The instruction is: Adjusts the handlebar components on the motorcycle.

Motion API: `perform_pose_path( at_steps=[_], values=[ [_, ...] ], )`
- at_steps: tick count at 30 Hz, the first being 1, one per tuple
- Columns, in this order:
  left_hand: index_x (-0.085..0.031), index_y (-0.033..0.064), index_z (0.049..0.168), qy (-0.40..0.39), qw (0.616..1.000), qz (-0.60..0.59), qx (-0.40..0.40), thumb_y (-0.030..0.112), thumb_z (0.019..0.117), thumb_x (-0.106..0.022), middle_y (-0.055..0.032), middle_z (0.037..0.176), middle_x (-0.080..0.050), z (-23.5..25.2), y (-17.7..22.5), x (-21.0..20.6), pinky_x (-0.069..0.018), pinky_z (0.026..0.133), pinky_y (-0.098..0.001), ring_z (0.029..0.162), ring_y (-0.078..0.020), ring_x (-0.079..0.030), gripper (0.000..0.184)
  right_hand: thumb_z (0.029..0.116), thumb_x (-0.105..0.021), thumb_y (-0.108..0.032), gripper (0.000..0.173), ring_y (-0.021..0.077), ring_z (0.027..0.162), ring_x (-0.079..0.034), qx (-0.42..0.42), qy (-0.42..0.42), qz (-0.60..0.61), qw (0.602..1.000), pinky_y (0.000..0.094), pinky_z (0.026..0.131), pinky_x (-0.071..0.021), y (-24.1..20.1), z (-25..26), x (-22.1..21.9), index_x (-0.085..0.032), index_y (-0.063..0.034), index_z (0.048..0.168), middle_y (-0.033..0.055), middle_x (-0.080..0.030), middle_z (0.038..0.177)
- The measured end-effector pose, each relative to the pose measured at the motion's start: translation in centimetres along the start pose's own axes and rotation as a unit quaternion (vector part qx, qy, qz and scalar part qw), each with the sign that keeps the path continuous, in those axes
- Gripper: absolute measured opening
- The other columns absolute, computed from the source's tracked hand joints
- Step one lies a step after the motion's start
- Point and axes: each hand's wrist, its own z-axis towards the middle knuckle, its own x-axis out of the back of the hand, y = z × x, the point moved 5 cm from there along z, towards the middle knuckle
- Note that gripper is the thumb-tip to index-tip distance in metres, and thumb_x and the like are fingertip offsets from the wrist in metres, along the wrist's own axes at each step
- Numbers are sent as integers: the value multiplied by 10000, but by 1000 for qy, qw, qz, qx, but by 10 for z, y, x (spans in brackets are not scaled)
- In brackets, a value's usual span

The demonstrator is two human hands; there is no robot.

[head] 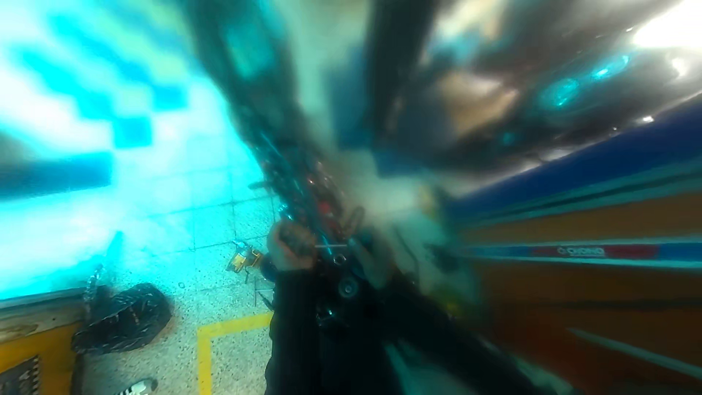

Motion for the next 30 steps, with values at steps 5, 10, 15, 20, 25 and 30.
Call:
perform_pose_path(
  at_steps=[5, 10, 15, 20, 25, 30],
  values=[
    [-487, 224, 645, -83, 990, 28, -106, 375, 1076, -325, 85, 505, -394, -52, 16, -40, -418, 482, -212, 436, -58, -419, 485, 961, -601, -116, 107, 34, 602, -562, 24, -36, 75, 996, 223, 556, -512, -37, 31, 13, -616, -24, 1014, -18, -615, 764],
    [-516, 248, 701, -46, 979, 92, -174, 392, 1088, -316, 93, 591, -470, -64, 2, -38, -499, 622, -266, 553, -73, -506, 460, 994, -583, -100, 75, 42, 581, -577, -39, -87, 147, 985, 222, 544, -526, -2, 65, 6, -618, -39, 965, -24, -609, 722],
    [-584, 226, 757, -45, 970, 117, -208, 350, 1090, -342, 69, 707, -577, -77, -15, -17, -557, 809, -332, 719, -102, -618, 430, 992, -600, -108, 85, 39, 565, -555, -64, -122, 142, 980, 212, 539, -506, 21, 67, 3, -623, -47, 937, -27, -595, 693],
    [-676, 190, 850, -32, 951, 191, -240, 335, 1055, -476, 12, 880, -680, -109, -27, -12, -568, 902, -358, 913, -147, -681, 320, 970, -582, -73, 104, 20, 564, -539, -48, -184, 149, 970, 203, 550, -491, 20, 73, -2, -614, -63, 871, -52, -579, 665],
    [-707, 171, 920, -21, 935, 226, -273, 345, 1068, -480, -7, 918, -696, -126, -43, -8, -571, 932, -394, 941, -170, -686, 322, 978, -559, -55, 122, 10, 559, -522, -43, -233, 145, 961, 181, 539, -474, 15, 67, 1, -599, -63, 863, -56, -563, 673],
    [-629, 178, 774, 88, 961, 150, -214, 351, 1062, -371, -3, 783, -668, -109, -43, 5, -590, 845, -419, 844, -185, -697, 423, 964, -590, -91, 97, 18, 598, -542, -2, -199, 91, 976, 203, 574, -496, 12, 61, -2, -608, -41, 883, -33, -582, 715]
  ],
)
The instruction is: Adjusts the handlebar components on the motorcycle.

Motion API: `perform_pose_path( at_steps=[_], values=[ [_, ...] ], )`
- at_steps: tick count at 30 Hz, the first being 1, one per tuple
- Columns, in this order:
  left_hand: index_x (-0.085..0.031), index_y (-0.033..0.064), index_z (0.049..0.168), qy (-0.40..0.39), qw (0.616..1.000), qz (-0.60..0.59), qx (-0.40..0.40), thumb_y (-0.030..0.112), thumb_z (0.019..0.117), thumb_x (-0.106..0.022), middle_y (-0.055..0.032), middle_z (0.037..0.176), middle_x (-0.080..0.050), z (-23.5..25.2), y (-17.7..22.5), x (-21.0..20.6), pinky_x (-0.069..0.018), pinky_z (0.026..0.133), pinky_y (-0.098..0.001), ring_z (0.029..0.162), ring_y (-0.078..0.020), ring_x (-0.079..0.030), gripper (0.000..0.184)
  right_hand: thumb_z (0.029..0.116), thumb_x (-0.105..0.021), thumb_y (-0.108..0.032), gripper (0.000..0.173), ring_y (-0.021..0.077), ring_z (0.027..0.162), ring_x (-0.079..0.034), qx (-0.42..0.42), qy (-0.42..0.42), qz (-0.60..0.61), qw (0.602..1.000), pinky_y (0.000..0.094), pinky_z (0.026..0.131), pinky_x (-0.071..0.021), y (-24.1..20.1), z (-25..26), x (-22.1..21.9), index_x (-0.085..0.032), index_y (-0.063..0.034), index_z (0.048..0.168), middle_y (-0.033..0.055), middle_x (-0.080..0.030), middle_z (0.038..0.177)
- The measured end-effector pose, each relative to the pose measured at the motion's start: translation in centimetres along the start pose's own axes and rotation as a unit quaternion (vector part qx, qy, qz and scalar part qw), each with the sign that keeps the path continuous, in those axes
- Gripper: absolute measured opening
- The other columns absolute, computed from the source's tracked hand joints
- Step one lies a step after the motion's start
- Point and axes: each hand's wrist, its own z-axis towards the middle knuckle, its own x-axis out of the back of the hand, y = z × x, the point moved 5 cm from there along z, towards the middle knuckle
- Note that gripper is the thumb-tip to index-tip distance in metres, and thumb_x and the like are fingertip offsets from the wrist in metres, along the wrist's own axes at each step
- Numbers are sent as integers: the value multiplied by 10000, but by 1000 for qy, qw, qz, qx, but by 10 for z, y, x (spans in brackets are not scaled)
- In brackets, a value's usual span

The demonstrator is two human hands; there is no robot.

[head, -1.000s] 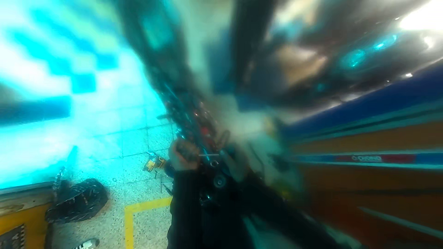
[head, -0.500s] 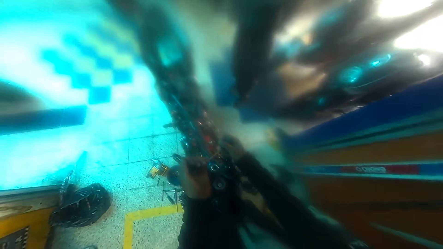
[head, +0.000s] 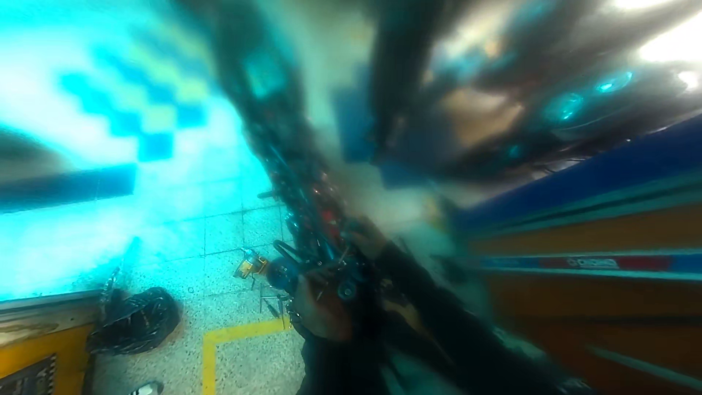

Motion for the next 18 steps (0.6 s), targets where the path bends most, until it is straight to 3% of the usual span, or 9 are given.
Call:
perform_pose_path(
  at_steps=[3, 7, 9, 12, 14, 16, 18],
  values=[
    [-592, 183, 730, 44, 998, -40, 0, 319, 1033, -363, 12, 711, -620, -4, -3, -8, -585, 819, -440, 767, -184, -675, 404, 953, -590, -96, 88, 20, 597, -536, -3, 12, 1, 1000, 208, 576, -494, 4, -2, -1, -597, -51, 878, -36, -572, 711],
    [-708, 149, 776, -34, 998, -33, -37, 303, 991, -501, -43, 911, -732, -25, -14, -10, -554, 935, -387, 989, -195, -697, 335, 942, -569, -41, 67, -5, 625, -540, -7, -38, 6, 999, 183, 607, -496, 0, 3, 4, -609, -5, 902, -37, -584, 734],
    [-684, 151, 736, -25, 999, -25, -36, 294, 997, -447, -53, 884, -733, -27, -16, -7, -552, 943, -413, 993, -220, -705, 380, 935, -568, -32, 62, 3, 614, -539, -9, -40, 10, 999, 188, 595, -494, -3, 1, 4, -599, -12, 885, -30, -579, 723],
    [-546, 167, 646, 50, 998, -46, 8, 273, 1022, -355, -11, 686, -631, -16, -13, -1, -585, 807, -413, 767, -200, -687, 434, 936, -577, -45, 85, -10, 633, -534, 15, -6, 14, 1000, 179, 608, -488, 1, -4, -1, -595, -44, 853, -52, -564, 725],
    [-472, 191, 604, 97, 994, -37, 17, 285, 1029, -345, 35, 564, -504, -4, -7, -4, -551, 640, -343, 572, -142, -579, 454, 940, -576, -65, 76, -9, 629, -533, 3, 35, 3, 999, 184, 600, -488, 1, -5, -4, -603, -41, 873, -49, -564, 730],
    [-432, 195, 567, 100, 994, -34, -3, 280, 1017, -315, 48, 501, -447, 7, -4, -7, -510, 553, -312, 476, -125, -508, 472, 949, -570, -84, 72, 1, 634, -540, -15, 64, -13, 998, 194, 605, -495, 0, -7, -5, -608, -44, 904, -43, -567, 740],
    [-439, 202, 555, 75, 996, -44, -14, 268, 1016, -306, 52, 479, -450, 16, -2, -9, -512, 534, -302, 448, -117, -505, 484, 958, -579, -110, 93, 12, 628, -548, -14, 92, -40, 995, 211, 603, -504, 3, -9, -5, -619, -32, 927, -29, -575, 736]
  ],
)
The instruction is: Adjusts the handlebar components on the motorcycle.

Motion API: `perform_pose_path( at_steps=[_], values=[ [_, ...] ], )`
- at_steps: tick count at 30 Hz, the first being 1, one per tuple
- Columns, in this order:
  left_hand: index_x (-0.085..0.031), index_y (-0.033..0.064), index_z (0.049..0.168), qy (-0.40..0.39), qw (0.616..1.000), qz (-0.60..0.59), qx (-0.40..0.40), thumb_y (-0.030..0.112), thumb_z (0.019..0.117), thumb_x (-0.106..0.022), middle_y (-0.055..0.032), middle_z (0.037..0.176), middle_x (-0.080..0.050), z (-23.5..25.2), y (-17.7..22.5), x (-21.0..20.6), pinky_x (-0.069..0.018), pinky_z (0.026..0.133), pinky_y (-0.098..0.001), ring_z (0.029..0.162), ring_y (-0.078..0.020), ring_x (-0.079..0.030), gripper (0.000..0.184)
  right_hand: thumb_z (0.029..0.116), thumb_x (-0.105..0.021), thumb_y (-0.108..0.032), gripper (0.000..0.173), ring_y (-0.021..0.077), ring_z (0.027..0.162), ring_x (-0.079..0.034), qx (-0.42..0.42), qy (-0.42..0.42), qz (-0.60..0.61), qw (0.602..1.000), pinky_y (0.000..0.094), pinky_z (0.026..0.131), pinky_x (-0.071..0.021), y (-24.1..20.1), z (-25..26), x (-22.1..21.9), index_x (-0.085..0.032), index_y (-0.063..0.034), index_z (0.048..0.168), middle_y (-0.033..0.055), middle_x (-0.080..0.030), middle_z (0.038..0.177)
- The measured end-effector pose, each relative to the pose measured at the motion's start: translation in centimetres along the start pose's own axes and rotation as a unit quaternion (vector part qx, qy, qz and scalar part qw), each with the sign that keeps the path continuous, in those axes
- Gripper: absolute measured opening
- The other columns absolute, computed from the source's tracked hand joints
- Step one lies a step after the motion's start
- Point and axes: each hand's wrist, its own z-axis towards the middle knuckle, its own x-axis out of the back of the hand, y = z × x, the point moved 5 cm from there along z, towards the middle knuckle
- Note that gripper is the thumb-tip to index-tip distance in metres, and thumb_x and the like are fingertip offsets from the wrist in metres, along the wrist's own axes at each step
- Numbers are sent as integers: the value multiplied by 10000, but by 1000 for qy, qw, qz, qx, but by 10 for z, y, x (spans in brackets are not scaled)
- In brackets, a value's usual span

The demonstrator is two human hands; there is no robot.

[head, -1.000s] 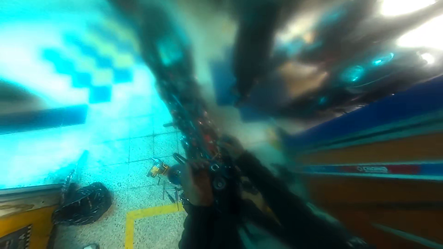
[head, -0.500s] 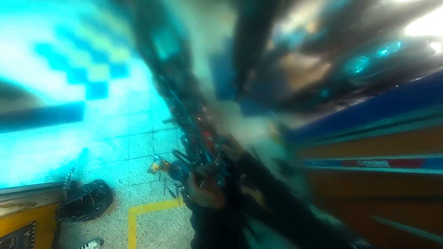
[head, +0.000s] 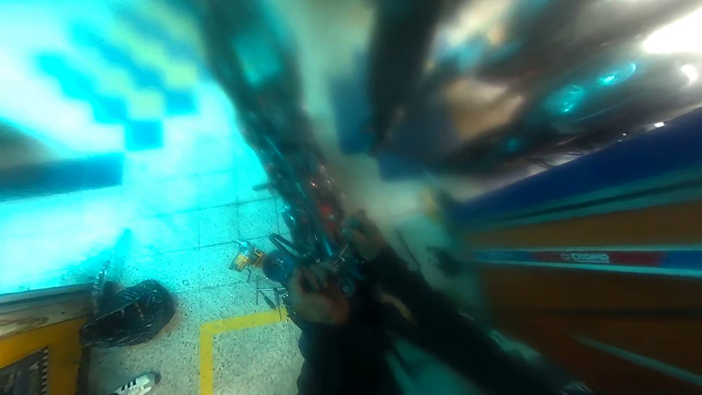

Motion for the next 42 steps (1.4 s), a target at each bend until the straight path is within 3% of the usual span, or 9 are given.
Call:
perform_pose_path(
  at_steps=[2, 5, 11, 16, 23, 29, 37, 39, 42],
  values=[
    [-444, 218, 554, -28, 999, -2, 19, 274, 1016, -312, 63, 473, -454, 12, 3, -2, -519, 536, -299, 448, -105, -513, 484, 945, -594, -135, 144, 38, 632, -576, 17, 26, -29, 999, 246, 608, -529, 5, -2, 1, -643, -1, 968, 5, -602, 740],
    [-410, 223, 577, -34, 998, -5, 60, 262, 1036, -292, 79, 461, -379, 33, 6, -5, -458, 480, -254, 407, -82, -431, 476, 944, -613, -185, 187, 96, 620, -621, 28, 51, -68, 996, 314, 586, -559, 8, -5, 1, -653, -3, 964, 46, -637, 728],
    [-392, 212, 571, -49, 993, -18, 111, 216, 1020, -321, 80, 437, -307, 69, 0, -7, -416, 443, -259, 368, -81, -360, 454, 971, -623, -247, 219, 114, 578, -608, 34, 90, -120, 988, 339, 552, -539, 8, -7, 2, -659, -36, 925, 35, -625, 686],
    [-352, 220, 567, -93, 981, 15, 167, 216, 1012, -335, 71, 439, -276, 97, -8, -14, -428, 468, -290, 376, -98, -342, 445, 971, -648, -250, 238, 123, 563, -620, 64, 129, -164, 976, 345, 534, -547, 3, -10, 3, -667, -22, 906, 51, -640, 674],
    [-328, 217, 526, -82, 972, -6, 221, 215, 1015, -314, 68, 412, -269, 113, -15, -25, -386, 400, -274, 336, -92, -320, 489, 976, -650, -223, 213, 121, 589, -639, 57, 145, -173, 973, 331, 557, -558, 2, -13, 2, -672, -16, 928, 59, -660, 702],
    [-325, 217, 521, -95, 963, -49, 247, 235, 1019, -319, 71, 411, -269, 122, -23, -32, -311, 375, -239, 329, -78, -301, 498, 968, -646, -250, 228, 123, 568, -621, 56, 160, -199, 965, 340, 532, -542, 2, -13, 4, -664, -39, 882, 45, -643, 676],
    [-356, 220, 548, -90, 959, -43, 266, 267, 1024, -326, 73, 419, -283, 129, -30, -38, -309, 371, -236, 332, -74, -311, 480, 972, -651, -258, 253, 104, 568, -619, 82, 169, -208, 960, 313, 529, -540, -2, -14, 5, -654, -31, 860, 39, -644, 678],
    [-380, 222, 535, -131, 958, -41, 253, 260, 1019, -342, 78, 422, -312, 135, -33, -33, -331, 384, -233, 347, -66, -344, 488, 955, -670, -236, 251, 163, 623, -663, 68, 163, -214, 961, 376, 596, -583, -8, -14, 5, -686, 8, 902, 85, -680, 726],
    [-455, 211, 552, -203, 954, -46, 215, 273, 1060, -291, 87, 433, -389, 133, -30, -26, -388, 404, -205, 371, -43, -416, 538, 982, -650, -211, 276, 306, 856, -725, -38, 112, -227, 967, 514, 840, -572, -42, -18, 15, -732, 33, 1081, 183, -744, 938]
  ],
)
